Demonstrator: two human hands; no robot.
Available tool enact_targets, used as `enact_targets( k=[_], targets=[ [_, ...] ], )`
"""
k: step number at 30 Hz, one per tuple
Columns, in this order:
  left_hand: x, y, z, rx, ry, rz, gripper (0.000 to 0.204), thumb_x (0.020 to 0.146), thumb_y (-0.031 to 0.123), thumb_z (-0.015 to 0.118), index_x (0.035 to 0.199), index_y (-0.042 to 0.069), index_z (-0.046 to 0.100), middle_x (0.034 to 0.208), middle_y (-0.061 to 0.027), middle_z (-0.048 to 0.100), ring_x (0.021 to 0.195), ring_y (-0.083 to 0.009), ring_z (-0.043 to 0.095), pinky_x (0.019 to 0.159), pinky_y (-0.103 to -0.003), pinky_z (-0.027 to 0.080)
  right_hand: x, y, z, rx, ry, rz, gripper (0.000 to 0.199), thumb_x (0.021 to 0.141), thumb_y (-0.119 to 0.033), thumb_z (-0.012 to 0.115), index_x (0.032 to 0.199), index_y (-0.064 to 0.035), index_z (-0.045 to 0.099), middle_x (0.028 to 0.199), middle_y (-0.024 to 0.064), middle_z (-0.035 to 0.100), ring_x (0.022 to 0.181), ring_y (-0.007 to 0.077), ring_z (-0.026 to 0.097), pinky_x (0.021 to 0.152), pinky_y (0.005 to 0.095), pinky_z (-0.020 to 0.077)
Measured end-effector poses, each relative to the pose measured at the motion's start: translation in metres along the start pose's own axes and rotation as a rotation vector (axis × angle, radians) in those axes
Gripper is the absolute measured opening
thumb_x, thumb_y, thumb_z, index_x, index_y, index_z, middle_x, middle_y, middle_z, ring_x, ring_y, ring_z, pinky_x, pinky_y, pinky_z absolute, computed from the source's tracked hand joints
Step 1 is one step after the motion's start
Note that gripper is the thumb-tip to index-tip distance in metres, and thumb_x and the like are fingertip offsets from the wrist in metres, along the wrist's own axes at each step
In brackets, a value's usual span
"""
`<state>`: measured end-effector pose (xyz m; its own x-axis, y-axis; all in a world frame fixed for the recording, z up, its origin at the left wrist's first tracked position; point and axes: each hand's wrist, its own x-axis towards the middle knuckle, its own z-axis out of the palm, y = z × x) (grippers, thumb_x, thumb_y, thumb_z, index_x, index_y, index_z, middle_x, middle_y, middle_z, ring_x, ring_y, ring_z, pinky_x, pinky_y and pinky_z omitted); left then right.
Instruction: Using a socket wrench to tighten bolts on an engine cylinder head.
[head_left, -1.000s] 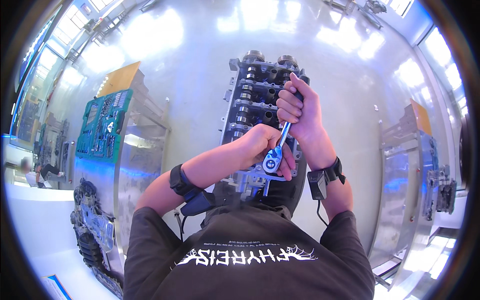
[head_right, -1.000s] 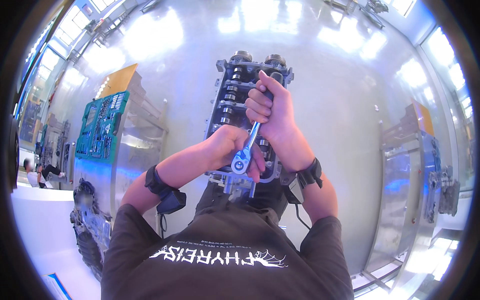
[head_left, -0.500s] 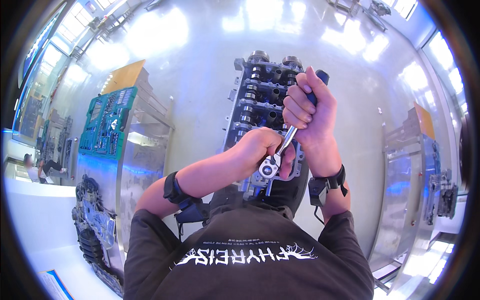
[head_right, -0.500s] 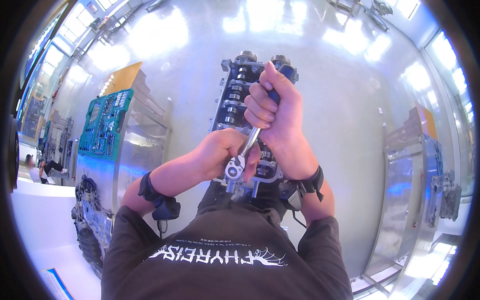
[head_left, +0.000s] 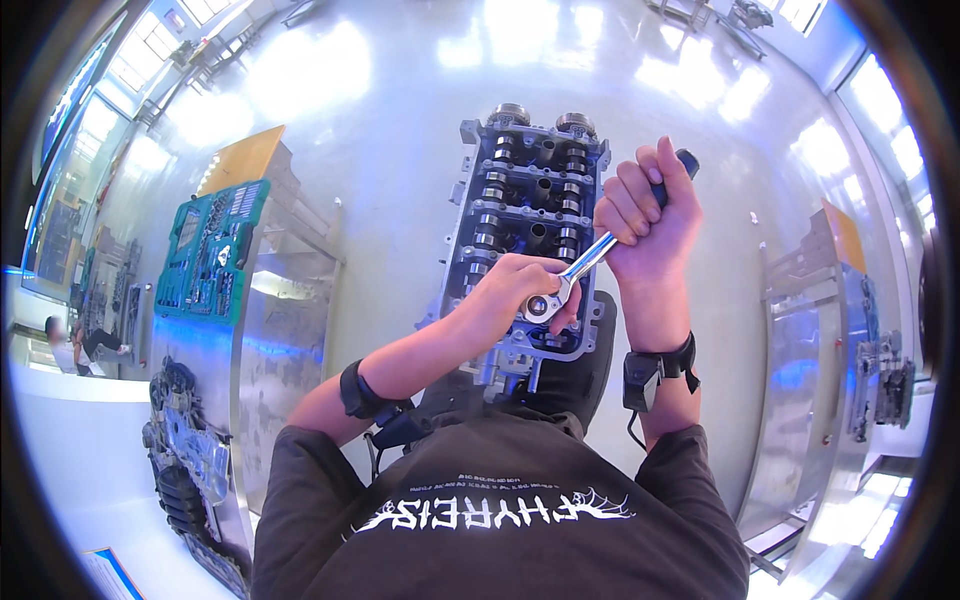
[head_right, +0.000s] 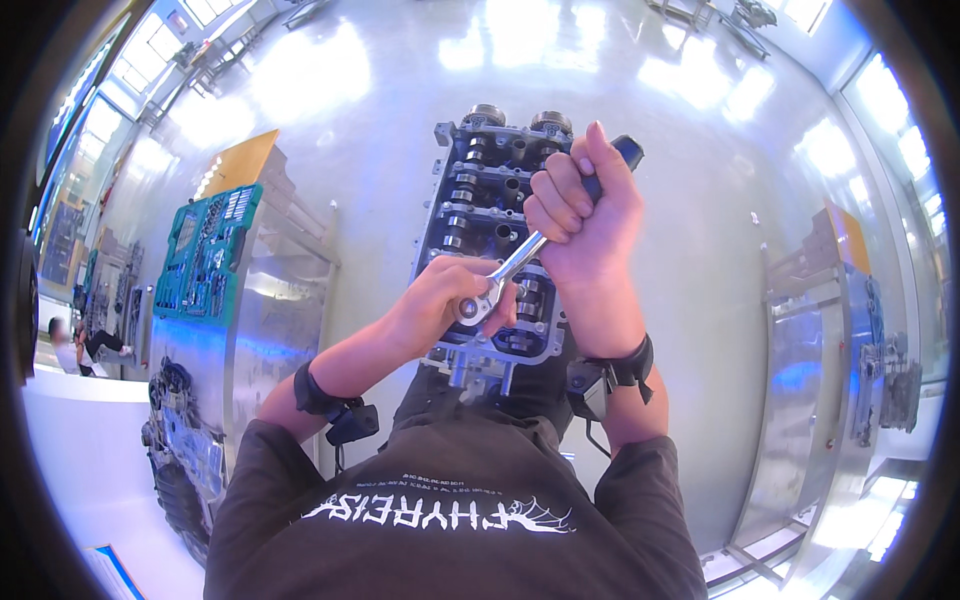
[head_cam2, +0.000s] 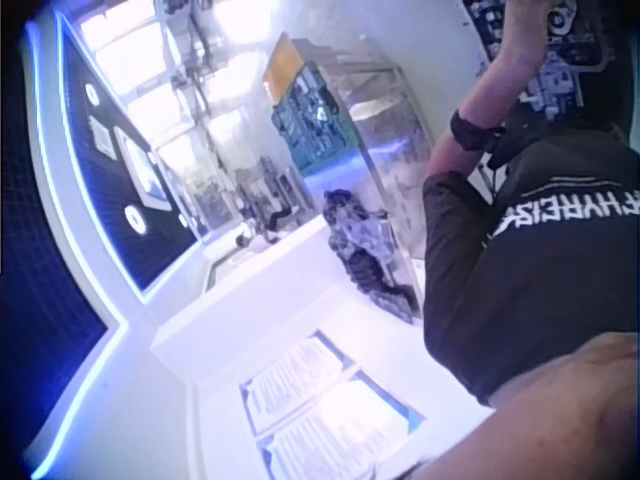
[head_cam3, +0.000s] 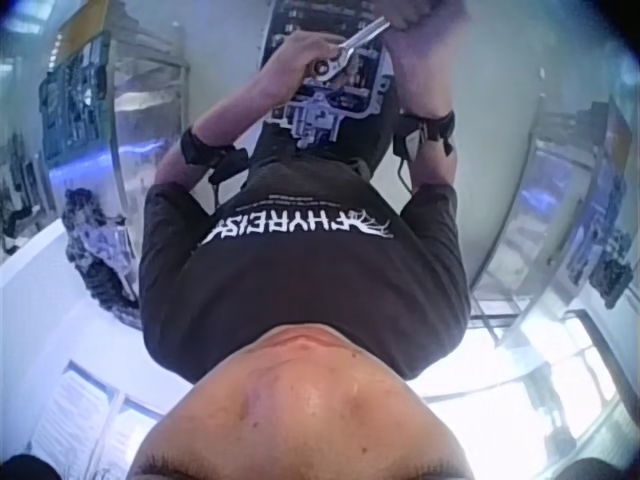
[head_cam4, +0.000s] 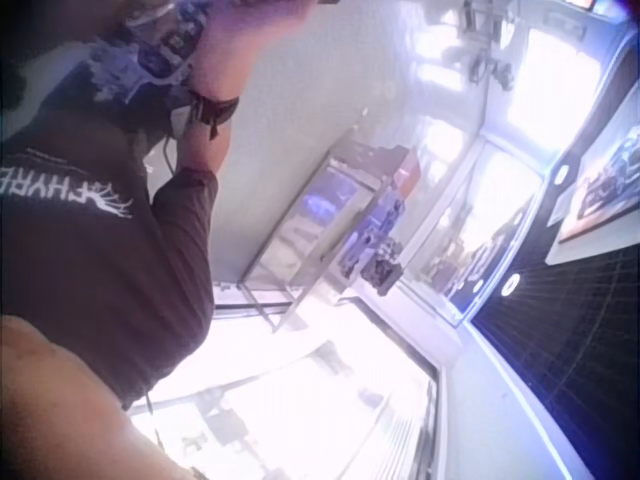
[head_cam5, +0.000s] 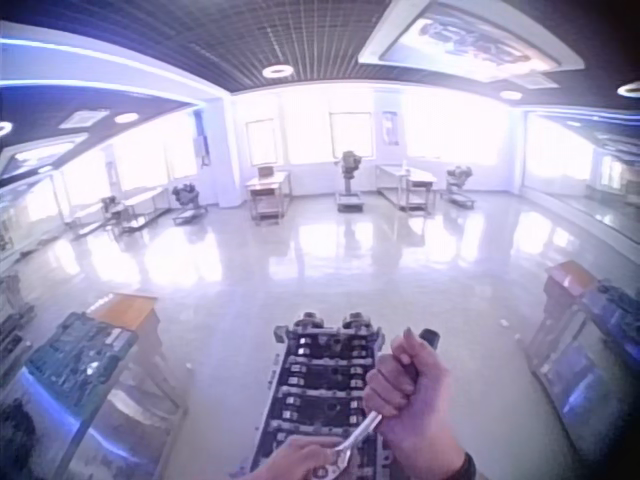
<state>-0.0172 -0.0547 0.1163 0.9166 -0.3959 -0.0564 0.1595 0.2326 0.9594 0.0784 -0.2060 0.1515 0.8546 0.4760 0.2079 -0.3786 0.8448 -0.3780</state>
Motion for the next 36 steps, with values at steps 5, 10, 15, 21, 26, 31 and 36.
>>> enact_targets(
  k=[5, 10, 15, 21, 26, 31, 36],
  targets=[
    [0.000, 0.005, 0.009, 0.086, 0.006, 0.017, 0.036, 0.090, 0.023, 0.040, 0.083, -0.006, 0.059, 0.062, -0.0083, 0.055, 0.056, -0.0130, 0.050, 0.060, -0.028, 0.041, -0.004, -0.004, -0.017, 0.128, 0.053, -0.005, 0.033, 0.097, -0.028, 0.045, 0.068, -0.0115, 0.043, 0.048, -0.0035, 0.027, 0.037, 0.0072, 0.020, 0.032, 0.0225, 0.0159],
    [0.005, -0.013, 0.002, 0.001, 0.013, 0.011, 0.038, 0.094, 0.027, 0.040, 0.081, -0.003, 0.058, 0.052, -0.0003, 0.045, 0.047, -0.0065, 0.039, 0.051, -0.023, 0.032, -0.010, 0.002, -0.038, 0.262, 0.100, -0.015, 0.034, 0.097, -0.025, 0.047, 0.068, -0.0085, 0.042, 0.049, -0.0028, 0.029, 0.038, 0.0075, 0.023, 0.032, 0.0228, 0.0195],
    [0.015, -0.025, -0.001, 0.037, 0.024, 0.025, 0.036, 0.093, 0.025, 0.041, 0.077, -0.002, 0.058, 0.052, 0.0012, 0.043, 0.045, -0.0047, 0.035, 0.048, -0.023, 0.029, -0.019, 0.003, -0.052, 0.190, 0.195, -0.113, 0.032, 0.095, -0.022, 0.049, 0.066, -0.0097, 0.043, 0.048, -0.0035, 0.028, 0.037, 0.0071, 0.022, 0.032, 0.0226, 0.0183],
    [0.022, -0.032, 0.003, 0.012, -0.022, -0.019, 0.035, 0.093, 0.023, 0.042, 0.075, -0.002, 0.059, 0.052, 0.0024, 0.041, 0.045, -0.0037, 0.034, 0.044, -0.023, 0.024, -0.033, -0.004, -0.062, 0.158, 0.260, -0.161, 0.032, 0.093, -0.023, 0.051, 0.064, -0.0123, 0.041, 0.048, -0.0036, 0.028, 0.038, 0.0070, 0.021, 0.032, 0.0232, 0.0161],
    [0.026, -0.033, 0.006, 0.018, -0.047, 0.014, 0.036, 0.093, 0.023, 0.043, 0.073, -0.002, 0.058, 0.053, 0.0017, 0.043, 0.045, -0.0040, 0.034, 0.043, -0.023, 0.024, -0.034, -0.010, -0.059, 0.131, 0.231, -0.171, 0.031, 0.093, -0.022, 0.050, 0.065, -0.0123, 0.042, 0.049, -0.0037, 0.028, 0.038, 0.0068, 0.022, 0.032, 0.0229, 0.0167],
    [0.027, -0.031, 0.010, -0.001, -0.051, 0.012, 0.036, 0.094, 0.023, 0.043, 0.073, -0.002, 0.058, 0.053, 0.0012, 0.043, 0.045, -0.0042, 0.034, 0.044, -0.023, 0.024, -0.033, -0.013, -0.057, 0.121, 0.234, -0.152, 0.030, 0.093, -0.021, 0.050, 0.066, -0.0121, 0.042, 0.049, -0.0039, 0.029, 0.038, 0.0065, 0.022, 0.032, 0.0226, 0.0172],
    [0.026, -0.029, 0.011, 0.013, -0.035, 0.027, 0.036, 0.094, 0.024, 0.043, 0.074, -0.001, 0.058, 0.052, 0.0012, 0.042, 0.045, -0.0045, 0.034, 0.044, -0.023, 0.025, -0.031, -0.011, -0.061, 0.167, 0.214, -0.141, 0.030, 0.093, -0.021, 0.050, 0.066, -0.0123, 0.042, 0.049, -0.0043, 0.028, 0.038, 0.0064, 0.021, 0.032, 0.0226, 0.0166]
  ],
)
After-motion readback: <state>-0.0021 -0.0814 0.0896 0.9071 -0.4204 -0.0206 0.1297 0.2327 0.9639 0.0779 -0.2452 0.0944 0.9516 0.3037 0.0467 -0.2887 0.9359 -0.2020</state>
